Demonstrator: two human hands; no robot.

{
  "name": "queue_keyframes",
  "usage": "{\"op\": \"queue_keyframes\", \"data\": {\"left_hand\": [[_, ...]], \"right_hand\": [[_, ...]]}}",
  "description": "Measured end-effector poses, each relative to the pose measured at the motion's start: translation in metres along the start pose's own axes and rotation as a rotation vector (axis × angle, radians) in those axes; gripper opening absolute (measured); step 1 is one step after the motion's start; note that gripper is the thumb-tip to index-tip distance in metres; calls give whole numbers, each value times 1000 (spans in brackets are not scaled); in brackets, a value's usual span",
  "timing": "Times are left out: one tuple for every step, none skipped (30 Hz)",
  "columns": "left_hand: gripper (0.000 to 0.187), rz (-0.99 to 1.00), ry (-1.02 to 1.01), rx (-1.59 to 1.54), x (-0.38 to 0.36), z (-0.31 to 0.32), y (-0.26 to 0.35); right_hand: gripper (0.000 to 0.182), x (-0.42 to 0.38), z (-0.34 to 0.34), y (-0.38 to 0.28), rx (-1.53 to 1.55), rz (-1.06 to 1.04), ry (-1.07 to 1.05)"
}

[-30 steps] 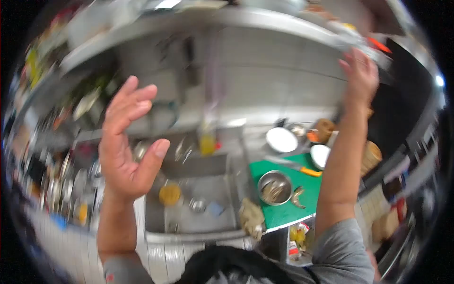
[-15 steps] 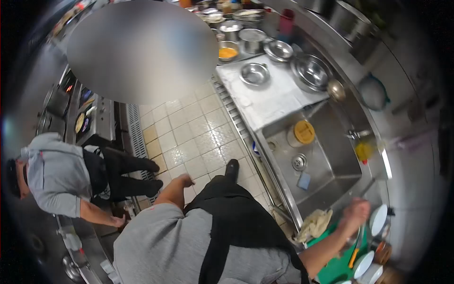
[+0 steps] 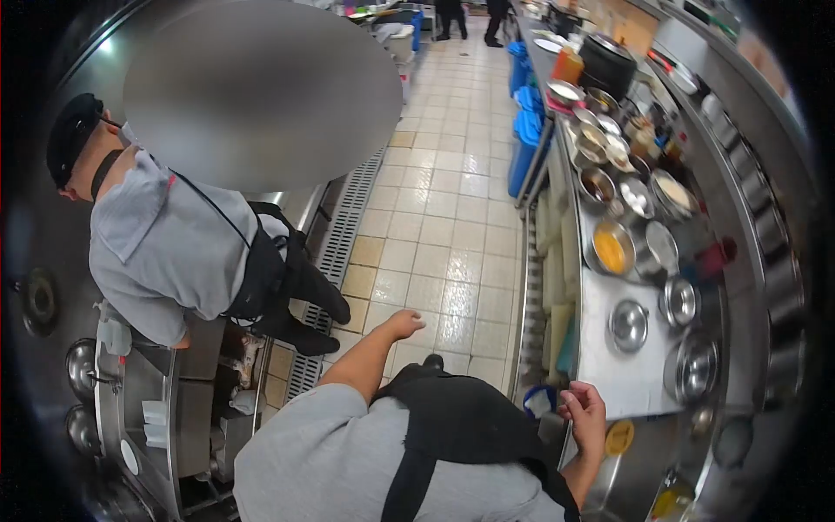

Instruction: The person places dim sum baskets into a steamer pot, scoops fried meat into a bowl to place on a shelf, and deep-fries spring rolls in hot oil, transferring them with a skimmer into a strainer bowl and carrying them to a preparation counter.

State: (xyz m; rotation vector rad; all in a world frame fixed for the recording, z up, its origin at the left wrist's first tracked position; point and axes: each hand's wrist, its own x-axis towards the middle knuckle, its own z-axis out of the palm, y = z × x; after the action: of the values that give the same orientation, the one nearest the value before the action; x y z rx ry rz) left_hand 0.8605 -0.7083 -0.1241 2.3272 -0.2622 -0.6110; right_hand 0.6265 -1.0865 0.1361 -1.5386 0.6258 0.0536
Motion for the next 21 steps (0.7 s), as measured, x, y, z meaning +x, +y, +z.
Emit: {"op": "queue_keyframes", "data": {"left_hand": [[42,-9,19,-7,9,-15,9],[42,-30,47,-168,23,-30,18],[42,-44,76,-330,38,-47,28],[42,-43,101,-336,49,-62,36],[42,-106,102,-365,52,-74,41],[42,-171,97,-395,57,-81,39],[43,-184,118,-250,65,-78,24],[44,-196,138,-101,70,-70,1],[48,-235,148,-1,70,-54,-26],[49,-206,81,179,68,-39,-58],[47,-216,-206,479,66,-32,-79],[42,-258,-510,627,63,-30,-85],[39,-125,-647,593,56,-19,-119],[37,-321,-609,494,51,-6,-133],[37,-516,-574,401,49,-9,-126],[40,-398,-632,477,54,-20,-121],[45,-273,-691,547,53,-33,-103],[45,-255,-708,563,57,-41,-78],[41,-701,-278,-95,62,-49,-36],[37,-1076,206,-763,73,-55,-10],[37,-1076,181,-752,84,-51,-3]], "right_hand": [[22,20,8,-13,-54,-24,-34],[23,44,16,-25,-108,-54,-67],[23,66,25,-31,-92,-63,-77],[23,91,29,-32,-76,-49,-126],[23,113,35,-35,-124,-45,-184],[23,137,41,-38,-171,-37,-240],[24,163,43,-35,-191,-63,-302],[24,185,45,-39,-191,-69,-314],[24,207,48,-44,-200,-66,-331],[25,229,51,-49,-209,-63,-344],[24,248,56,-63,-190,-20,-343],[24,276,59,-67,-184,-15,-343],[25,306,58,-68,-248,-75,-381],[27,334,57,-79,-315,-138,-416],[27,355,64,-104,-372,-148,-459],[28,381,78,-133,-423,-161,-498],[29,405,91,-159,-436,-239,-540],[30,429,107,-187,-449,-321,-579],[28,454,124,-214,-495,-426,-637],[27,478,139,-238,-545,-527,-695],[28,503,155,-257,-564,-570,-717]]}}
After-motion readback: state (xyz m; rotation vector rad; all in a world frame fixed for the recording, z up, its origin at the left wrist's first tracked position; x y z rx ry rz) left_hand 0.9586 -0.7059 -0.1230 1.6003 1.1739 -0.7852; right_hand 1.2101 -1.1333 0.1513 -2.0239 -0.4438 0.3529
